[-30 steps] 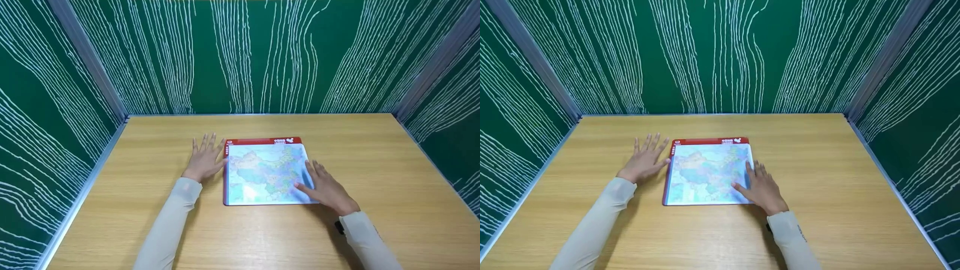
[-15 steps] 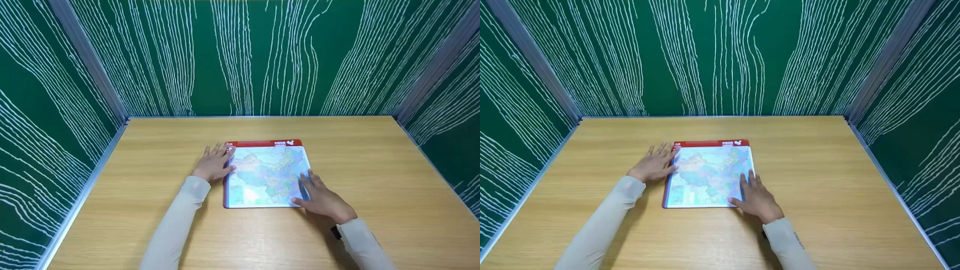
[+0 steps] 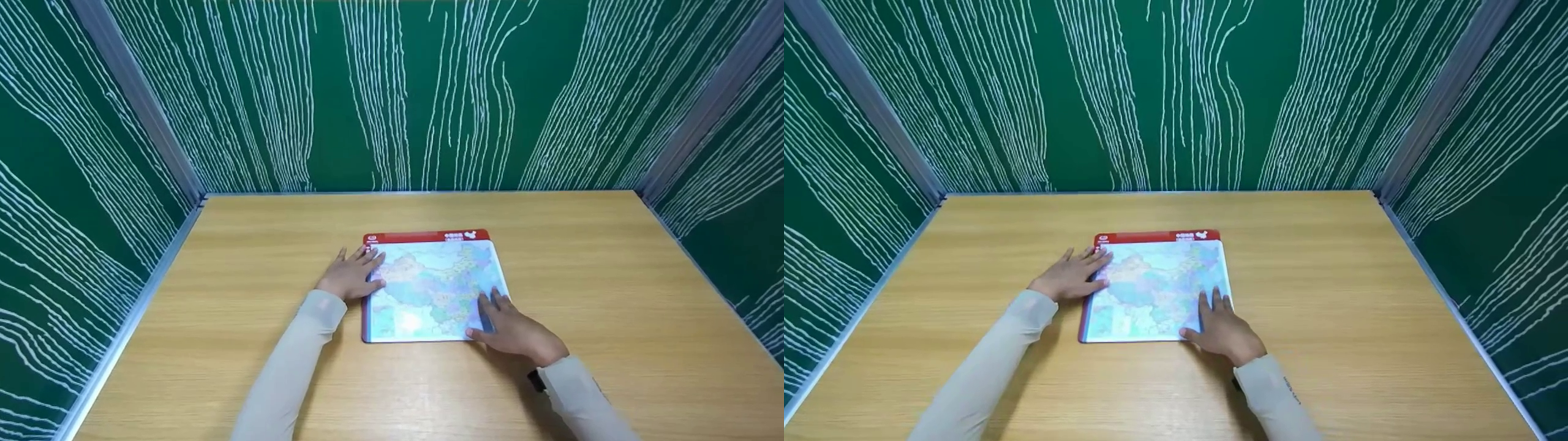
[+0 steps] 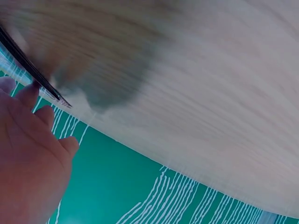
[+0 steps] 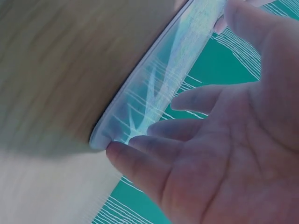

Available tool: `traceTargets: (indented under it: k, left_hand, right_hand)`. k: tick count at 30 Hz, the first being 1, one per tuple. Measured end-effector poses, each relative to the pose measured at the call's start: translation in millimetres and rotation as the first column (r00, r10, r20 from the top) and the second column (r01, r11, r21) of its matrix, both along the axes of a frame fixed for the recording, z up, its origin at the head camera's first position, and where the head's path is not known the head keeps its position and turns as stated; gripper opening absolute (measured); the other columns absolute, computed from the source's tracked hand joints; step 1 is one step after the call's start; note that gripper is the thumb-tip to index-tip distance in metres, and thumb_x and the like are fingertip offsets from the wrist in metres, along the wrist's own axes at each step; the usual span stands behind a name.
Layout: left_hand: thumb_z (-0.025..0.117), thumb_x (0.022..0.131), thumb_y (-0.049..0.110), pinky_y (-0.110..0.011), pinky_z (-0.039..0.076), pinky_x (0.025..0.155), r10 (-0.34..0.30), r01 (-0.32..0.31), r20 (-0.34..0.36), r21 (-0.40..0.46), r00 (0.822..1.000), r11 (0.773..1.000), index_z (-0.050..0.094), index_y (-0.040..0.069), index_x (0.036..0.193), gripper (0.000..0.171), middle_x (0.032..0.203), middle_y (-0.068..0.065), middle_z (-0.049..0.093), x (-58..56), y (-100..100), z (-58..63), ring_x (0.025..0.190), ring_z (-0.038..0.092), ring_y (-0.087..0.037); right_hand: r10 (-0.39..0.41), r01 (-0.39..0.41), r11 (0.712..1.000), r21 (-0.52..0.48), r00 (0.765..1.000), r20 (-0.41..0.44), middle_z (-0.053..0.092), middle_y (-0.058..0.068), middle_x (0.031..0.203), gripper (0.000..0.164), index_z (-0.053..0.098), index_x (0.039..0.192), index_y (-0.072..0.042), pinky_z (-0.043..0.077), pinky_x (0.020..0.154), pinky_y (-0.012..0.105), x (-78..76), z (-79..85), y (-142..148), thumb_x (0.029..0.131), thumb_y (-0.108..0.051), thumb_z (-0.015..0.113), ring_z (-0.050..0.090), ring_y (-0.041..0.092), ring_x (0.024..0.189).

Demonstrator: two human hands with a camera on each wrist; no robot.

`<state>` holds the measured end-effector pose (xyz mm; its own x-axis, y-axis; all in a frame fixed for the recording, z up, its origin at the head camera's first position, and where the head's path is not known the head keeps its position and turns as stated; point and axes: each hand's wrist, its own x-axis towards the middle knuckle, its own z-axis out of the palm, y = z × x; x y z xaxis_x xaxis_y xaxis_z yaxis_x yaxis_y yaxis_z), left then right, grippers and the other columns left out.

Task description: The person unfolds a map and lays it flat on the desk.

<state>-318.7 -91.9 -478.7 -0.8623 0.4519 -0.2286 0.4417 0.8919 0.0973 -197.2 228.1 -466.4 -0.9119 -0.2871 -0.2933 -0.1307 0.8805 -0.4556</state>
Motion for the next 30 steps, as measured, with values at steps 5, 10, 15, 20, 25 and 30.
traceTargets:
  k: [5,10,15,20,25,30]
  left_hand:
    - [0.038,0.094,0.062,-0.053,0.003,0.120,-0.002,0.002,0.020,-0.011,1.000,1.000,0.015,0.032,0.154,0.071,0.162,0.006,0.013,1.9,-2.1,-1.3,0.151,0.004,-0.022]
    - [0.036,0.093,0.065,-0.052,0.004,0.121,0.004,-0.004,0.031,-0.004,1.000,1.000,0.015,0.035,0.153,0.071,0.161,0.008,0.011,1.8,-3.3,-3.2,0.150,0.005,-0.018]
    - [0.037,0.093,0.064,-0.051,0.004,0.121,0.012,-0.013,0.041,0.021,0.999,1.000,0.017,0.034,0.153,0.070,0.161,0.007,0.012,1.2,-2.3,-5.4,0.150,0.006,-0.017]
    - [0.041,0.092,0.062,-0.050,0.003,0.121,0.027,-0.030,0.077,0.038,0.997,0.999,0.017,0.034,0.153,0.071,0.161,0.007,0.011,2.5,-2.0,-3.2,0.150,0.006,-0.016]
    - [0.042,0.091,0.063,-0.048,0.004,0.122,0.038,-0.042,0.091,0.035,0.995,0.999,0.015,0.036,0.153,0.073,0.161,0.009,0.009,2.5,-1.8,0.0,0.150,0.005,-0.015]
    - [0.044,0.090,0.064,-0.047,0.005,0.122,0.046,-0.051,0.095,0.044,0.994,0.998,0.016,0.036,0.153,0.074,0.161,0.010,0.010,4.1,-1.5,1.9,0.150,0.005,-0.014]
  right_hand:
    - [0.016,-0.016,1.000,0.015,1.000,-0.012,0.008,0.030,0.157,0.086,0.019,0.153,-0.003,0.027,0.107,0.066,0.2,-3.4,-2.9,0.092,-0.053,0.054,0.012,0.051,0.142]
    - [0.024,-0.023,0.998,0.059,0.999,-0.021,0.012,0.031,0.156,0.080,0.022,0.153,-0.006,0.029,0.105,0.068,-0.4,-4.5,-6.0,0.093,-0.050,0.054,0.011,0.054,0.141]
    - [0.029,-0.028,0.997,0.067,1.000,-0.009,0.011,0.034,0.155,0.077,0.023,0.153,-0.008,0.031,0.102,0.069,-1.2,-4.1,-9.4,0.094,-0.043,0.057,0.010,0.058,0.139]
    - [0.048,-0.048,0.996,0.082,0.999,0.005,0.010,0.035,0.154,0.073,0.026,0.152,-0.008,0.032,0.101,0.070,-2.4,-4.0,-10.5,0.094,-0.042,0.057,0.009,0.059,0.138]
    - [0.062,-0.062,0.994,0.093,0.998,0.007,0.011,0.033,0.155,0.072,0.028,0.152,-0.010,0.030,0.102,0.071,-3.6,-2.5,-9.1,0.094,-0.044,0.056,0.009,0.058,0.139]
    - [0.063,-0.064,0.994,0.089,0.998,0.019,0.010,0.030,0.157,0.072,0.028,0.152,-0.013,0.025,0.104,0.071,-7.1,-2.1,-3.3,0.094,-0.047,0.054,0.008,0.055,0.141]
